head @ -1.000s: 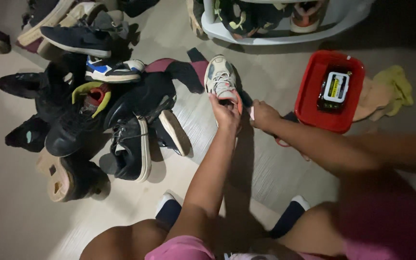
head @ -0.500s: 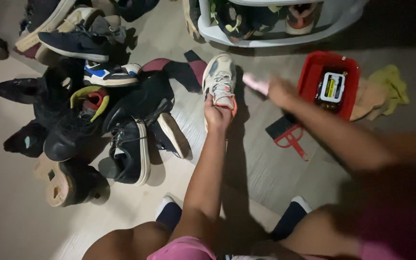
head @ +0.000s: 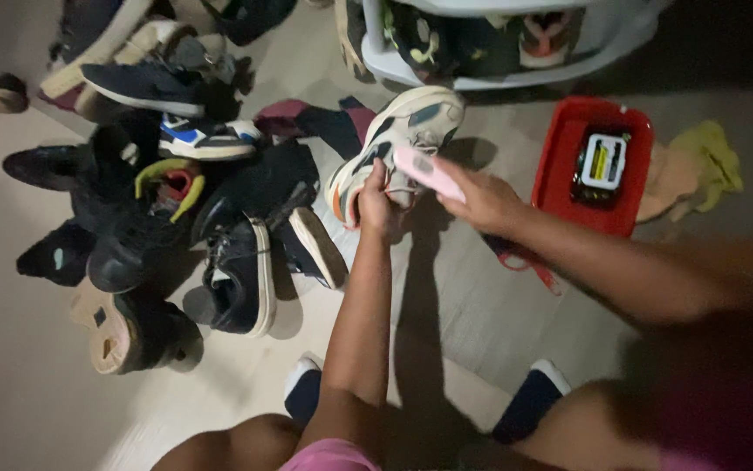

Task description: Clean and brush several pairs of shoes, then organize them on a shoe rack.

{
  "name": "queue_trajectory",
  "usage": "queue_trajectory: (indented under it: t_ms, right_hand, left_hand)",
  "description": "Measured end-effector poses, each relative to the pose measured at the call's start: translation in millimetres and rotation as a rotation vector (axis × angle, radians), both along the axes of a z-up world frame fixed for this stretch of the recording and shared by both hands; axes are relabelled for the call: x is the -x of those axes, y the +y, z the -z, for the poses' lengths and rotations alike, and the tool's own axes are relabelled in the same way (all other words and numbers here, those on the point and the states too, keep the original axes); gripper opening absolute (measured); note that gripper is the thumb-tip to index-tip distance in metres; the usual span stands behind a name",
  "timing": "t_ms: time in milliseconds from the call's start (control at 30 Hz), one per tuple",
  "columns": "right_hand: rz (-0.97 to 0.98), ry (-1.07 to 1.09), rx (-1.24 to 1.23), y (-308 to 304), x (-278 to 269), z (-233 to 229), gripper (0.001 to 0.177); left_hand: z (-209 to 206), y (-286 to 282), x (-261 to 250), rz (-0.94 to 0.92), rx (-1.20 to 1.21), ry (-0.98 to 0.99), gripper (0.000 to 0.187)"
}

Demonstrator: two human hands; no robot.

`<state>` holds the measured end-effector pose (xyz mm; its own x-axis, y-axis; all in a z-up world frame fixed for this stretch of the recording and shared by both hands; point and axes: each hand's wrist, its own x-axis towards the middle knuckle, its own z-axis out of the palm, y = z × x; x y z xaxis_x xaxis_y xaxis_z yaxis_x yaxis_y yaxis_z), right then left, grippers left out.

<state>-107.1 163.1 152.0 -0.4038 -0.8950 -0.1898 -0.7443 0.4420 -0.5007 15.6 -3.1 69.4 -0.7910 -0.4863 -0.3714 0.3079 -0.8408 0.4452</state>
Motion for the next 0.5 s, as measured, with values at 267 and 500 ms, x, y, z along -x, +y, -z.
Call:
queue_trajectory:
  t_ms: [267,500]
  right_hand:
    - [0.265,0.038,0.149,-16.7,11.9,-49.6,0.076]
    - [0.270,-0.195,0.196,-7.6,14.9,-63.3,0.073]
  left_hand:
    - [14.1,-6.6,4.6,0.016,0.264,-0.003,0.047]
    - [11.1,-43.5,6.0,0.345,0.892,-0.539,0.053]
